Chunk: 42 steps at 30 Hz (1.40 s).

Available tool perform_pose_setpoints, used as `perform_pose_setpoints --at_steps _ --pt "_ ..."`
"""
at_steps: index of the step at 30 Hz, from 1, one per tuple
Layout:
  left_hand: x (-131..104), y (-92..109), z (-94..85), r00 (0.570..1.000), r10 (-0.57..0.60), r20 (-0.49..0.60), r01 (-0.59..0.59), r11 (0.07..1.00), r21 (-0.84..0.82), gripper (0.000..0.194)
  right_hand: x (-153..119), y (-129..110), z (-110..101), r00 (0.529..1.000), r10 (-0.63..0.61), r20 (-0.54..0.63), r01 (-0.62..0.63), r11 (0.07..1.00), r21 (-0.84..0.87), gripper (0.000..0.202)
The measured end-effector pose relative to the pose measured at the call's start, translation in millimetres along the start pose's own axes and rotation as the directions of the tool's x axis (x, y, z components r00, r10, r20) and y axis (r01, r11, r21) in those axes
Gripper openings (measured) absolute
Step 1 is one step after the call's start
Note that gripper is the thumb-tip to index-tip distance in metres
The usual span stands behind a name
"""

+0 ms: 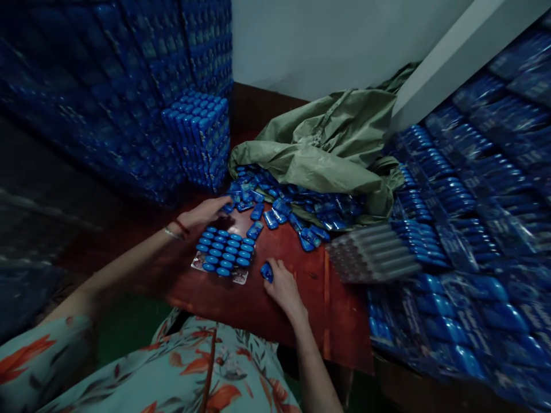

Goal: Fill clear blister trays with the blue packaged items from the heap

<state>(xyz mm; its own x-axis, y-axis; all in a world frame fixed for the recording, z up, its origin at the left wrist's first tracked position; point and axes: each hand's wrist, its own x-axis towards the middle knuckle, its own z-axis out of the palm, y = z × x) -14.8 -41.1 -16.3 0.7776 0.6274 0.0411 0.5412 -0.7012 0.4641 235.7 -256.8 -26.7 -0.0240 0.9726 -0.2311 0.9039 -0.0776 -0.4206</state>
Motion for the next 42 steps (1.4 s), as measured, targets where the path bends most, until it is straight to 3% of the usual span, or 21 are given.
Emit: perform_pose_setpoints --at_steps 3,4,6,9,10,12,15,17,21,22,24,28,31,34,37,42 --pt "-55.8 -2.8 -6.8 0.958 -0.122 -0.261 0.082 0.984 -0.160 0.034 -2.8 1.8 1.0 0.996 0.035 -0.087 -0.017 0.980 0.199 0.040" --pt "-75.8 -0.7 -6.0 0.921 -0.203 -0.333 0.133 0.966 -0.222 0.033 -4.8 2.5 1.9 0.995 0.050 -0.089 -0.023 0.960 0.279 0.039" --pt "-115.4 6.6 0.7 0.802 -0.413 -0.431 0.269 0.894 -0.358 0.034 -9.2 3.4 5.8 0.995 0.073 -0.070 -0.037 0.904 0.426 0.040" --pt "-165.0 20.4 20.6 0.620 -0.647 -0.444 0.419 0.751 -0.510 0.040 -13.7 1.6 14.6 0.986 0.119 -0.120 -0.046 0.870 0.490 0.043" --pt "-176.7 24.8 28.1 0.587 -0.687 -0.429 0.442 0.716 -0.541 0.041 -13.9 0.0 17.1 0.978 0.133 -0.157 -0.044 0.881 0.472 0.042" --pt "-190.8 33.0 41.7 0.559 -0.727 -0.399 0.462 0.673 -0.577 0.040 -12.8 -4.7 19.3 0.964 0.148 -0.222 -0.037 0.899 0.437 0.037" --pt "-191.2 44.3 53.5 0.573 -0.718 -0.395 0.451 0.679 -0.580 0.037 -9.7 -12.8 15.0 0.957 0.134 -0.258 0.002 0.885 0.466 0.035" --pt "-183.2 51.3 55.9 0.616 -0.664 -0.425 0.401 0.728 -0.556 0.031 -8.5 -16.5 10.7 0.957 0.074 -0.282 0.072 0.876 0.477 0.039" --pt "-168.6 60.2 57.1 0.828 -0.403 -0.391 0.241 0.883 -0.402 0.019 -10.7 -16.6 15.3 0.953 -0.080 -0.292 0.210 0.870 0.447 0.035" --pt "-167.1 60.7 57.5 0.869 -0.327 -0.372 0.201 0.919 -0.339 0.022 -12.1 -15.8 20.1 0.948 -0.089 -0.305 0.226 0.863 0.452 0.032" --pt "-166.6 59.7 58.1 0.911 -0.204 -0.358 0.142 0.971 -0.190 0.028 -15.4 -15.3 32.8 0.924 -0.059 -0.378 0.251 0.840 0.482 0.025" --pt "-169.3 55.2 55.7 0.950 -0.021 -0.311 0.051 0.995 0.089 0.032 -19.9 -20.7 56.7 0.815 -0.010 -0.580 0.351 0.804 0.480 0.012" --pt "-168.2 54.0 51.0 0.964 0.017 -0.264 0.028 0.986 0.165 0.034 -18.1 -26.2 64.8 0.748 -0.140 -0.649 0.478 0.792 0.380 0.008" --pt "-164.1 55.0 44.3 0.976 0.000 -0.219 0.033 0.989 0.147 0.035 -14.2 -28.6 65.1 0.685 -0.251 -0.684 0.565 0.775 0.281 0.020" --pt "-160.3 56.4 36.6 0.988 -0.022 -0.153 0.039 0.994 0.106 0.035 -12.5 -29.4 63.9 0.674 -0.306 -0.673 0.583 0.779 0.229 0.032" --pt "-162.3 57.8 37.8 0.985 -0.112 -0.132 0.116 0.993 0.024 0.034 -15.0 -28.1 75.8 0.706 -0.238 -0.667 0.498 0.837 0.228 0.036"
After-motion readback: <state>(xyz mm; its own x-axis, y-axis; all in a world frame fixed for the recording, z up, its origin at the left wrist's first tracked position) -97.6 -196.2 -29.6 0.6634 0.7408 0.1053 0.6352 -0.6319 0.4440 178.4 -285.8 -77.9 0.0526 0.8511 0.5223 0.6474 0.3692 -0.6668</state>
